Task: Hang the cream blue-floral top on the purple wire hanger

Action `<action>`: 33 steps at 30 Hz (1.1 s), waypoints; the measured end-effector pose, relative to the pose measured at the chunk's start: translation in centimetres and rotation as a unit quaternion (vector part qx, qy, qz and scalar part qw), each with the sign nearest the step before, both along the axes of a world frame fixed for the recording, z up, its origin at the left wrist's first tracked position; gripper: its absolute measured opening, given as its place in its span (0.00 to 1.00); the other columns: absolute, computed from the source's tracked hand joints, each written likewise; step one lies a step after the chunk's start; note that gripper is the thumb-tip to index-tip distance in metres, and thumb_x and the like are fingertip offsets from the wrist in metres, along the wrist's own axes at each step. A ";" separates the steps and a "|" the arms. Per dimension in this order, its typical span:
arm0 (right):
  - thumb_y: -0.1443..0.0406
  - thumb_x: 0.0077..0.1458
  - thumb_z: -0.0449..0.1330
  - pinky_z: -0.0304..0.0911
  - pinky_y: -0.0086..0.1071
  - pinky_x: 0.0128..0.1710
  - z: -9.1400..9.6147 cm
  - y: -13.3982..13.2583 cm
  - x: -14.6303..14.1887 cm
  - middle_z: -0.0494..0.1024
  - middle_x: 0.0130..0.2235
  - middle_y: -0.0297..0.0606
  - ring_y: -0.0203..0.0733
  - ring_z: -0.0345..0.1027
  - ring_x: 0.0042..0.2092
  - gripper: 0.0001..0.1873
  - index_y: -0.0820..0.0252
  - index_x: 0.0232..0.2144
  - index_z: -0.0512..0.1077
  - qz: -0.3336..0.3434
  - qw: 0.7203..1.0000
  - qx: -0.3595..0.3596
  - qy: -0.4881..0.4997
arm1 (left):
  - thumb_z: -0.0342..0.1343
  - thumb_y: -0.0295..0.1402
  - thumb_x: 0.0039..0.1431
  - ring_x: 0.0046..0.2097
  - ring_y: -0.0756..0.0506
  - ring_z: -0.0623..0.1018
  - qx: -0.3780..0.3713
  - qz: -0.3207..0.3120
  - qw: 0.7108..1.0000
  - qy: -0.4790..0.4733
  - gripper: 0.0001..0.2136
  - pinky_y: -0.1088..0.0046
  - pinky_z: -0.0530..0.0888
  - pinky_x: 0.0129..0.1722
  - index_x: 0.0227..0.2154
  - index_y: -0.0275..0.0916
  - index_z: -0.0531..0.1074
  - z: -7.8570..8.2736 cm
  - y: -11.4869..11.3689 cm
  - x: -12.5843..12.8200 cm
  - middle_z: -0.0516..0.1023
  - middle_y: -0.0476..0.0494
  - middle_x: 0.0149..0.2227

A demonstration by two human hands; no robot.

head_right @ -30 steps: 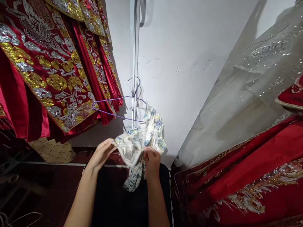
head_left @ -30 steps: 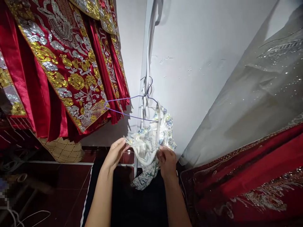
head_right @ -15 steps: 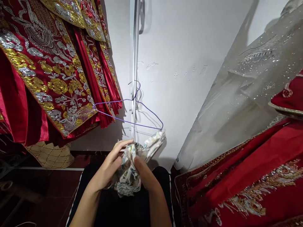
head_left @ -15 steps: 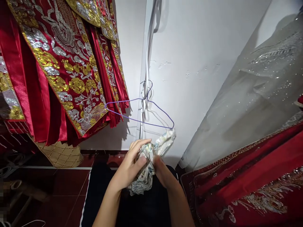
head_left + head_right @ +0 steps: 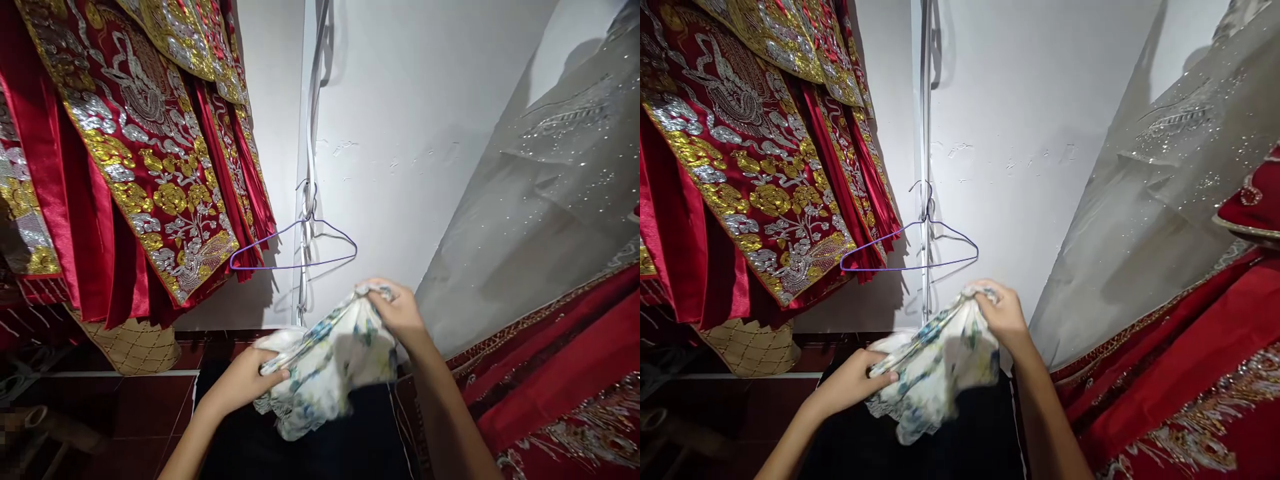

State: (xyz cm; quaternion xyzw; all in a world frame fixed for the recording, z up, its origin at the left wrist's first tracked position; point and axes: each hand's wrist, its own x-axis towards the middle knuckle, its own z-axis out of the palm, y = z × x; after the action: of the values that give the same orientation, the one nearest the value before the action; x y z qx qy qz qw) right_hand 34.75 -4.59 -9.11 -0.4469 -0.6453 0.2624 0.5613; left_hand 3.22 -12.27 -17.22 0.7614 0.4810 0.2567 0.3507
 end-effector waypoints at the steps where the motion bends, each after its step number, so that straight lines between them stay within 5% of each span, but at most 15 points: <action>1: 0.64 0.50 0.59 0.61 0.31 0.36 0.7 1.3 -0.3 0.78 0.34 0.39 0.42 0.69 0.35 0.12 0.61 0.35 0.78 -0.034 0.998 0.044 0.032 | 0.55 0.49 0.60 0.30 0.50 0.62 0.009 0.012 1.000 0.016 0.21 0.75 0.57 0.29 0.22 0.36 0.64 0.7 -0.1 -0.7 0.62 0.51 0.25; 3: 0.62 0.52 0.57 0.60 0.31 0.35 1.6 4.1 -1.7 0.78 0.35 0.39 0.41 0.67 0.34 0.17 0.61 0.43 0.77 -0.069 0.991 0.080 0.082 | 0.54 0.49 0.60 0.29 0.50 0.61 0.020 0.029 0.999 0.031 0.21 0.74 0.56 0.29 0.22 0.37 0.64 2.5 -0.2 -1.6 0.61 0.51 0.24; 5: 0.59 0.52 0.56 0.61 0.31 0.34 1.6 6.8 -3.9 0.77 0.34 0.39 0.41 0.67 0.34 0.20 0.63 0.44 0.75 -0.032 0.995 0.042 0.089 | 0.51 0.50 0.62 0.29 0.49 0.60 0.044 0.037 0.998 0.030 0.22 0.74 0.56 0.29 0.22 0.37 0.64 4.5 -0.3 -1.9 0.61 0.51 0.24; 9: 0.55 0.51 0.56 0.62 0.32 0.32 -0.5 9.9 -7.1 0.73 0.23 0.35 0.41 0.65 0.29 0.16 0.62 0.30 0.74 0.042 0.997 -0.051 0.040 | 0.48 0.51 0.64 0.28 0.49 0.62 0.093 0.023 0.993 0.074 0.24 0.73 0.57 0.29 0.19 0.38 0.62 6.6 -0.8 -2.3 0.62 0.50 0.22; 15: 0.57 0.49 0.58 0.50 0.30 0.26 -1.2 7.3 -3.2 0.62 0.18 0.28 0.35 0.54 0.24 0.15 0.57 0.18 0.62 0.033 0.998 -0.050 -0.020 | 0.45 0.52 0.64 0.25 0.45 0.70 0.024 0.046 0.972 0.228 0.24 0.72 0.60 0.28 0.23 0.40 0.71 4.8 -1.3 -3.7 0.72 0.46 0.22; 18: 0.58 0.49 0.58 0.43 0.30 0.25 0.4 5.5 -0.3 0.56 0.17 0.26 0.33 0.49 0.23 0.17 0.56 0.16 0.57 -0.001 0.996 -0.032 -0.085 | 0.45 0.44 0.65 0.34 0.38 0.78 0.094 0.082 0.941 0.316 0.19 0.61 0.68 0.45 0.31 0.41 0.78 5.7 -0.5 -3.9 0.81 0.37 0.30; 20: 0.59 0.50 0.56 0.43 0.30 0.26 1.5 4.8 0.9 0.54 0.18 0.27 0.33 0.49 0.24 0.18 0.56 0.15 0.56 -0.039 0.988 0.000 -0.148 | 0.46 0.40 0.64 0.37 0.34 0.80 0.154 0.106 0.910 0.371 0.17 0.50 0.62 0.56 0.32 0.39 0.79 7.3 0.9 -3.9 0.82 0.33 0.32; 22: 0.59 0.51 0.55 0.43 0.30 0.26 2.2 4.4 1.6 0.54 0.18 0.27 0.33 0.48 0.24 0.18 0.56 0.15 0.56 -0.072 0.979 0.034 -0.187 | 0.46 0.38 0.64 0.42 0.33 0.80 0.187 0.105 0.908 0.359 0.17 0.48 0.60 0.58 0.34 0.39 0.79 9.2 2.6 -3.9 0.83 0.31 0.38; 27: 0.59 0.52 0.55 0.43 0.29 0.26 1.6 4.2 1.6 0.52 0.19 0.28 0.33 0.47 0.25 0.19 0.56 0.14 0.57 -0.098 0.975 0.058 -0.191 | 0.44 0.38 0.63 0.47 0.37 0.79 0.192 0.063 0.952 0.231 0.17 0.62 0.71 0.50 0.39 0.39 0.78 12.4 6.9 -5.0 0.81 0.37 0.45; 33: 0.59 0.53 0.54 0.44 0.30 0.27 0.2 4.8 0.9 0.55 0.19 0.28 0.33 0.48 0.25 0.18 0.56 0.16 0.57 -0.045 0.983 0.036 -0.175 | 0.49 0.36 0.60 0.52 0.36 0.76 0.281 0.062 0.941 0.176 0.15 0.62 0.70 0.55 0.43 0.39 0.78 13.7 6.9 -4.5 0.79 0.40 0.50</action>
State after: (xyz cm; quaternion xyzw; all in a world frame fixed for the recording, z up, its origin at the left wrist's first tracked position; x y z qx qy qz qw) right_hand 35.69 0.18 -8.96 -0.4945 -0.7214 0.1314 0.4667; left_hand -1.27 -5.41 -3.54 0.8305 0.4897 0.2651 0.0154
